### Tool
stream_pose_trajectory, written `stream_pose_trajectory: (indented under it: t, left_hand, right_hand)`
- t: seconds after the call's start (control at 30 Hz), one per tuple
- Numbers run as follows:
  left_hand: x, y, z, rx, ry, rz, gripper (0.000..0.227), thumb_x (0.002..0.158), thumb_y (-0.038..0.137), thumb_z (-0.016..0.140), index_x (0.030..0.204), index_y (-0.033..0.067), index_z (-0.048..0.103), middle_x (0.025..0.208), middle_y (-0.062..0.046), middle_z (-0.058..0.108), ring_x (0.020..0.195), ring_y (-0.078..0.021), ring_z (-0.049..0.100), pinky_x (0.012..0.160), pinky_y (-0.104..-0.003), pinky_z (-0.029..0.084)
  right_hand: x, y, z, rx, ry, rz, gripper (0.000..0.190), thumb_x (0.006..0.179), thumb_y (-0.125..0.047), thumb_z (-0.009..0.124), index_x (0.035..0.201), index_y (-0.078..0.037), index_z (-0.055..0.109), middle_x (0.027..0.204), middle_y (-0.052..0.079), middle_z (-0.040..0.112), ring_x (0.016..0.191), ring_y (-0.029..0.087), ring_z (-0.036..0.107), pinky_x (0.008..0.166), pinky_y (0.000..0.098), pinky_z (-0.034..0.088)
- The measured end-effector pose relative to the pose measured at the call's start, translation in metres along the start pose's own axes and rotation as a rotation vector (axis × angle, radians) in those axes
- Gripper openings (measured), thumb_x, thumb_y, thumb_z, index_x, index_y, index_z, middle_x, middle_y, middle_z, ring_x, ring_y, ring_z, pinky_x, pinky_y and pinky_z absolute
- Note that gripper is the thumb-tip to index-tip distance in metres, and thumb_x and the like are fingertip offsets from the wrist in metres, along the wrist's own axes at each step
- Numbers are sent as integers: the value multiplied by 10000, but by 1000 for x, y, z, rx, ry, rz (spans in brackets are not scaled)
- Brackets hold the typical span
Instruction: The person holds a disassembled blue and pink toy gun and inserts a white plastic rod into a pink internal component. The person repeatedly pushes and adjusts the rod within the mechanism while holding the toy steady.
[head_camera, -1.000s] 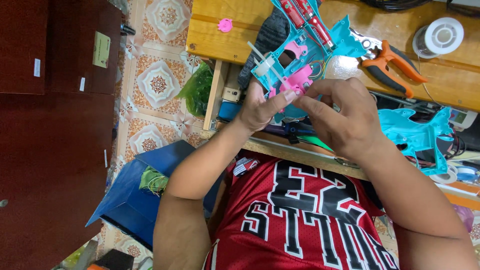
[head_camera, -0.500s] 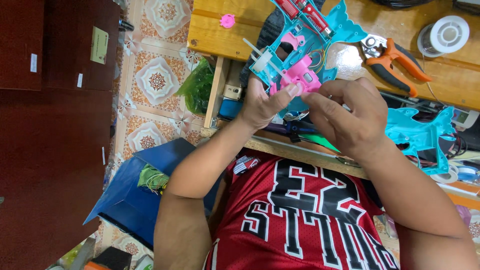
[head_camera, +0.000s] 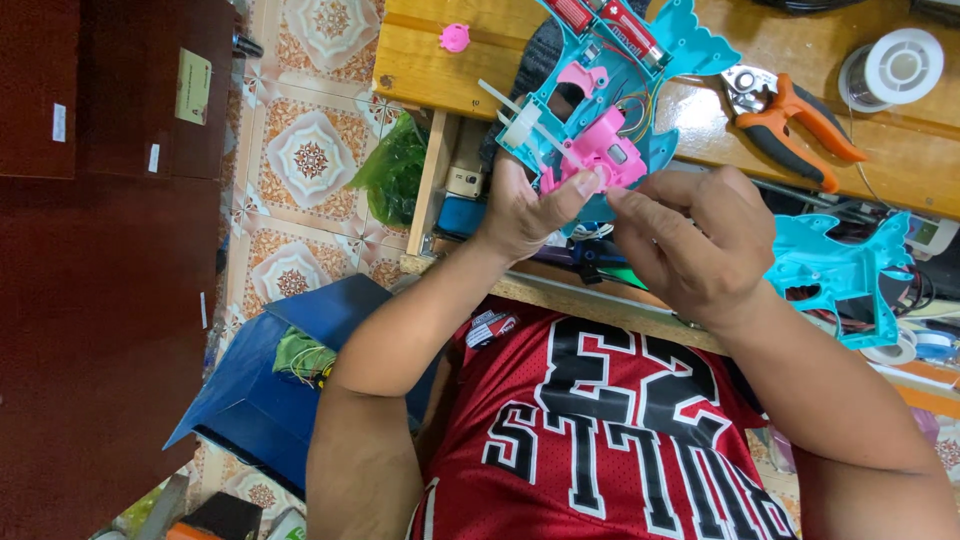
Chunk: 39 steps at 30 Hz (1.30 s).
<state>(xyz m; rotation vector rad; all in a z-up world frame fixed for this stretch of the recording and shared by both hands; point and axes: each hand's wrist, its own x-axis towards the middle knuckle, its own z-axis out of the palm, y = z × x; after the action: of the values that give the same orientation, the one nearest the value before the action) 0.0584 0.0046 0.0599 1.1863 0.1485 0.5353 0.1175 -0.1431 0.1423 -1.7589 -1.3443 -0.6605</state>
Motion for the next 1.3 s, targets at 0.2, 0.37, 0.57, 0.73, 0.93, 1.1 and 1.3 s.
stream_pose_trajectory:
  t: [0.2, 0.37, 0.57, 0.73, 0.93, 1.1, 1.3]
  left_hand:
    - [2, -11, -4, -115, -7, -40, 866, 755, 58, 915, 1495, 15, 468, 1352, -208, 667, 1264, -307, 662, 1163, -458, 512]
    - [-2, 13, -10, -16, -140, 8, 726, 940, 94, 766, 1547, 35, 372, 1494, -127, 534, 1410, -203, 509, 1301, -349, 338]
    - [1, 20, -1, 14, 12, 15, 587, 870, 165, 800, 1375, 88, 512, 1313, -83, 625, 1235, -221, 639, 1107, -379, 566]
    - [-3, 5, -3, -43, 39, 40, 776, 880, 95, 805, 1514, 122, 358, 1437, -118, 553, 1334, -248, 582, 1152, -428, 550]
    - [-3, 4, -11, 43, 45, 46, 683, 890, 214, 796, 1467, 79, 456, 1418, -113, 596, 1342, -274, 601, 1188, -431, 514]
    - [-3, 9, -10, -119, 15, -23, 702, 906, 155, 791, 1507, 43, 446, 1455, -156, 596, 1363, -311, 598, 1189, -482, 531]
    - [-1, 14, -8, -133, -4, -54, 650, 913, 174, 800, 1471, 68, 485, 1396, -116, 627, 1301, -267, 632, 1154, -448, 548]
  right_hand:
    - [-5, -2, 2, -16, 8, 5, 141, 930, 82, 820, 873, -47, 813, 888, 127, 695, 604, 277, 509, 601, 406, 456]
    - [-4, -2, 3, -50, 9, 16, 136, 949, 65, 822, 890, -57, 816, 898, 105, 690, 610, 242, 502, 608, 379, 449]
    - [-9, -6, -5, -63, -149, 47, 86, 1036, 55, 758, 1112, 16, 750, 967, 196, 719, 773, 307, 648, 666, 411, 416]
    - [-11, -11, -2, 27, -138, 109, 162, 1023, 87, 794, 1114, 26, 675, 955, 206, 699, 785, 327, 648, 682, 435, 501]
    - [-6, -14, -3, 138, -151, 204, 203, 1008, -37, 771, 1187, 52, 734, 997, 226, 706, 827, 321, 669, 720, 409, 532]
    - [-10, -5, -4, 118, -170, 153, 261, 1035, 93, 793, 1261, -23, 736, 1001, 188, 700, 859, 310, 674, 744, 412, 524]
    - [-15, 7, -5, 69, -157, 64, 194, 1056, -30, 851, 1227, -56, 762, 990, 159, 690, 807, 286, 629, 682, 397, 473]
